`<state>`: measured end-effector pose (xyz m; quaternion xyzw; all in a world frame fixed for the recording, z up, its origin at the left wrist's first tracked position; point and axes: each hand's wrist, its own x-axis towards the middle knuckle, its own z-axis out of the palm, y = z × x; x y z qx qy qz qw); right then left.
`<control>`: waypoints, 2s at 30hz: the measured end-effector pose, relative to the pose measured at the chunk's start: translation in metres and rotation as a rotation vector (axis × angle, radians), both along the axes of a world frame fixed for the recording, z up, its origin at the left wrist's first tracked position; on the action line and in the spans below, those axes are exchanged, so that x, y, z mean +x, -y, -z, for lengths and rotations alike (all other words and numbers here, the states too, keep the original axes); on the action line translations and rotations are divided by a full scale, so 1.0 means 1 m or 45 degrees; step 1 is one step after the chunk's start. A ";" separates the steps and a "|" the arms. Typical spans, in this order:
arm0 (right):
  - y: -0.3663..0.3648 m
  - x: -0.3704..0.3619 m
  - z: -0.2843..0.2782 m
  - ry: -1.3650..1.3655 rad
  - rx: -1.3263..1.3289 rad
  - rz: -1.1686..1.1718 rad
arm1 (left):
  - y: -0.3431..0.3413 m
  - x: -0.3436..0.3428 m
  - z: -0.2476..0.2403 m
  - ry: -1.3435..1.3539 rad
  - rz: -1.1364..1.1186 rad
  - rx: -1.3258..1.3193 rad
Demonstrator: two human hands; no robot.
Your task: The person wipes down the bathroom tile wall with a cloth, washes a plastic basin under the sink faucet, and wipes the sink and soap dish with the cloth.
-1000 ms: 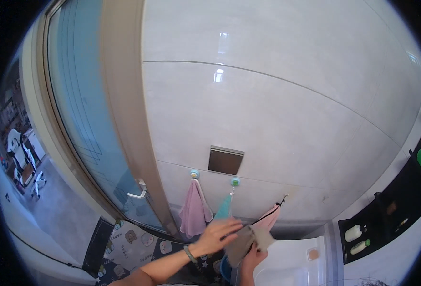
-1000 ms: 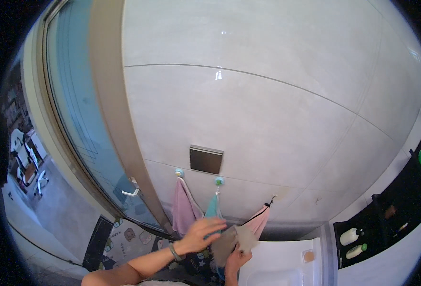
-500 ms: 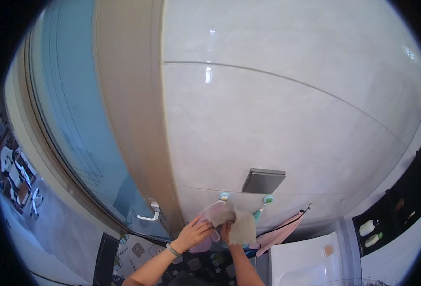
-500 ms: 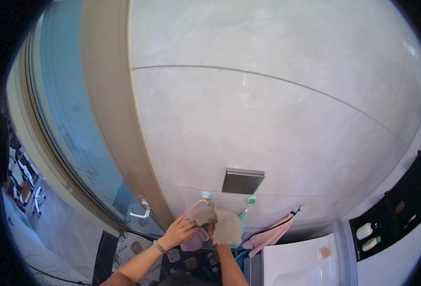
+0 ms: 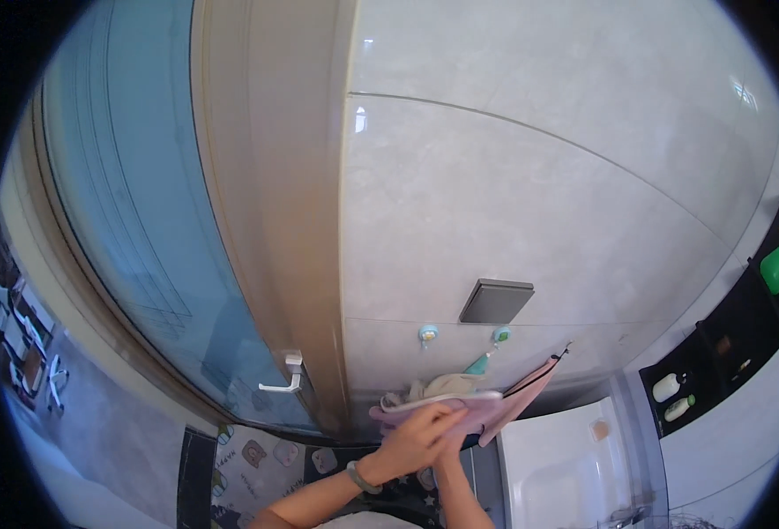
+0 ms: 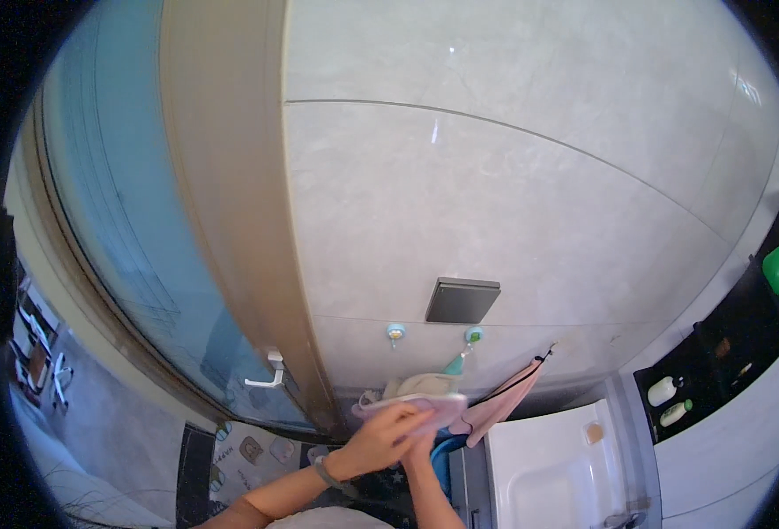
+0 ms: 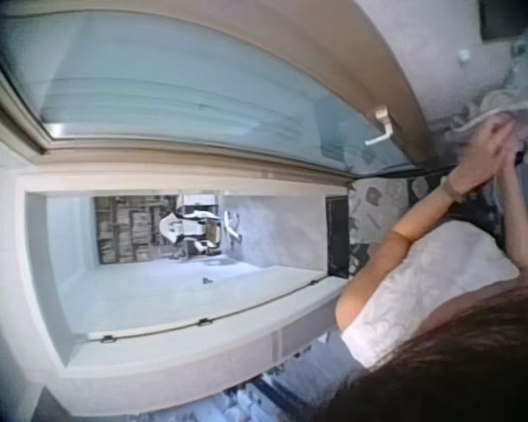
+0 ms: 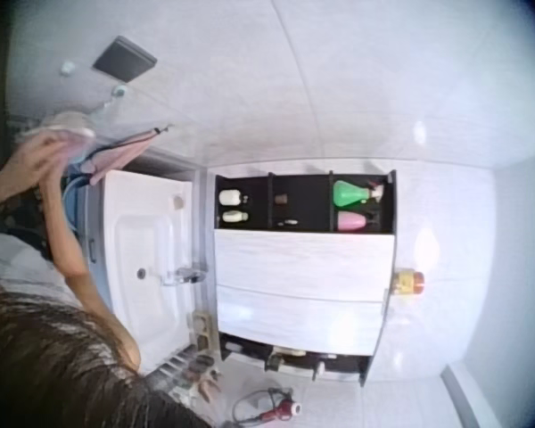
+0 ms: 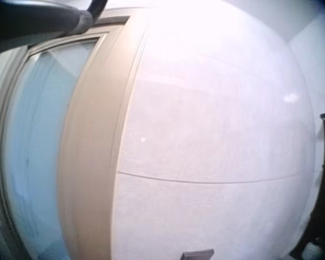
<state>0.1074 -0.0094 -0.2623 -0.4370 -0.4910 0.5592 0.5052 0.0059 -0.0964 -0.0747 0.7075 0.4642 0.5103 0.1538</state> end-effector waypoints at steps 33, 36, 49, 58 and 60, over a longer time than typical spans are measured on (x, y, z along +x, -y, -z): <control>0.191 0.229 -0.171 1.713 0.001 -0.782 | -0.005 0.083 0.100 0.121 0.677 -0.962; 0.188 0.230 -0.170 1.711 -0.009 -0.773 | 0.005 0.122 0.126 0.044 0.868 -1.015; 0.029 0.277 -0.210 -0.396 0.366 0.690 | 0.015 0.056 0.015 0.790 0.241 -0.806; 0.017 0.196 -0.224 -0.901 0.495 0.451 | 0.041 0.012 0.025 0.949 0.587 -1.045; 0.017 0.185 -0.215 -0.828 0.547 0.250 | 0.044 0.018 0.022 1.053 0.685 -0.913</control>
